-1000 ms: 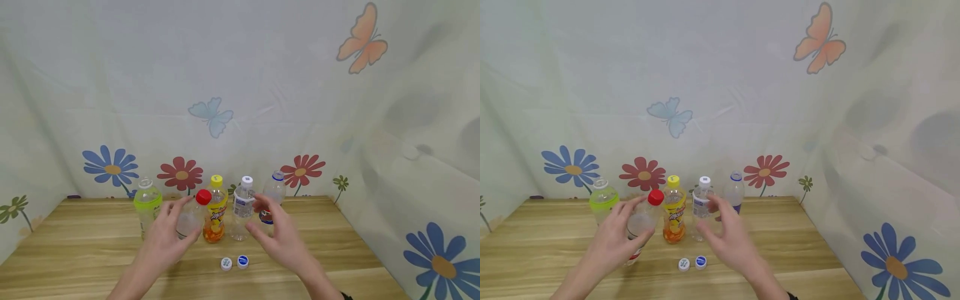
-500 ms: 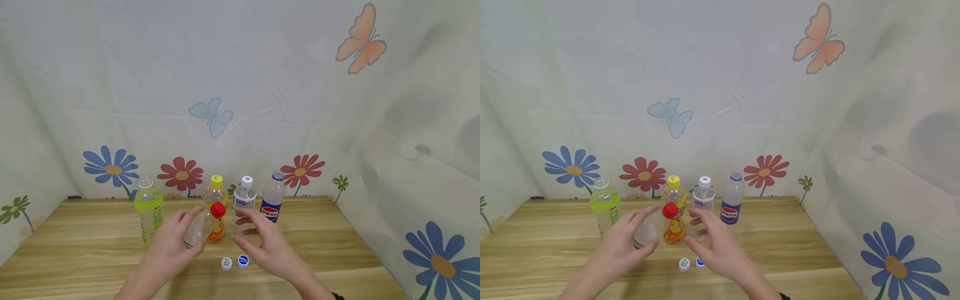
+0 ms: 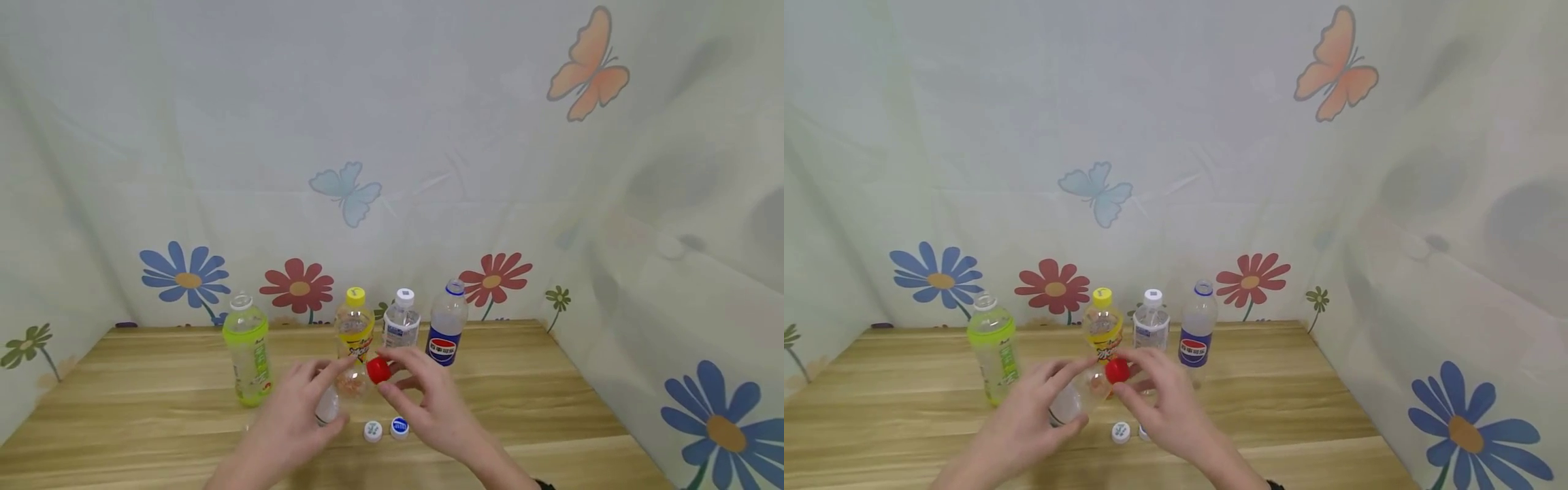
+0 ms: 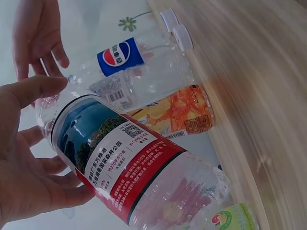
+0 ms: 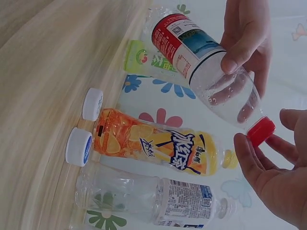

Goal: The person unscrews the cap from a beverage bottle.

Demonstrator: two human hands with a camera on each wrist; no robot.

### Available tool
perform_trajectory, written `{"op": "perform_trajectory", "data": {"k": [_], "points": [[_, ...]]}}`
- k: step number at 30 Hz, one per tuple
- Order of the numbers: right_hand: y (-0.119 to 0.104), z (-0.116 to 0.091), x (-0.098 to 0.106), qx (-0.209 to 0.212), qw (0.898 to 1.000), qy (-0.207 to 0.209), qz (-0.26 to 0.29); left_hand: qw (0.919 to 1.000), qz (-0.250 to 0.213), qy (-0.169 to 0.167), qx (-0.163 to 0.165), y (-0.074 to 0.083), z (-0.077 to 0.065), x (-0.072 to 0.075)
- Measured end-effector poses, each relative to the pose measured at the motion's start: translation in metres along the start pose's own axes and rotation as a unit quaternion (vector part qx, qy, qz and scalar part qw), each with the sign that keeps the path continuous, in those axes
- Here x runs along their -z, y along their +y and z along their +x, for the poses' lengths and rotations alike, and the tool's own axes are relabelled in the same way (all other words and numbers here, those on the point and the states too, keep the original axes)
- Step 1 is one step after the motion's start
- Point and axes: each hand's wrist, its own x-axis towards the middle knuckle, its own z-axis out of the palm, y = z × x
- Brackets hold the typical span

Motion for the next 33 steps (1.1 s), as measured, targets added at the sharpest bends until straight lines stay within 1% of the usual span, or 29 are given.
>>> {"op": "perform_trajectory", "data": {"k": [4,11,14,17,22,28,31,33], "points": [[0.0,0.001,-0.001,0.002,1.0,0.003,-0.012,0.9997,-0.009,-0.019,-0.012,0.0,-0.001,-0.001],[-0.003,0.001,0.003,-0.03,0.999,-0.008,-0.032,0.999,-0.014,-0.041,-0.013,0.004,-0.002,0.001],[-0.005,-0.001,0.005,-0.039,0.998,-0.005,-0.04,0.9979,-0.019,-0.06,-0.015,0.005,-0.002,0.001],[-0.006,-0.002,0.007,-0.044,0.998,-0.004,-0.043,0.9972,-0.023,-0.068,-0.019,0.006,-0.002,0.0],[-0.006,-0.002,0.009,-0.044,0.998,-0.003,-0.045,0.998,-0.017,-0.056,-0.024,0.006,-0.003,-0.003],[-0.007,-0.004,0.011,-0.028,0.998,0.013,-0.047,0.9978,-0.017,-0.062,-0.018,0.003,-0.003,-0.002],[-0.007,-0.004,0.011,-0.019,0.999,0.021,-0.042,0.9981,-0.018,-0.054,-0.022,0.002,-0.002,-0.001],[-0.007,-0.003,0.011,-0.02,0.999,0.022,-0.04,0.9984,-0.019,-0.047,-0.025,0.001,-0.002,0.0]]}}
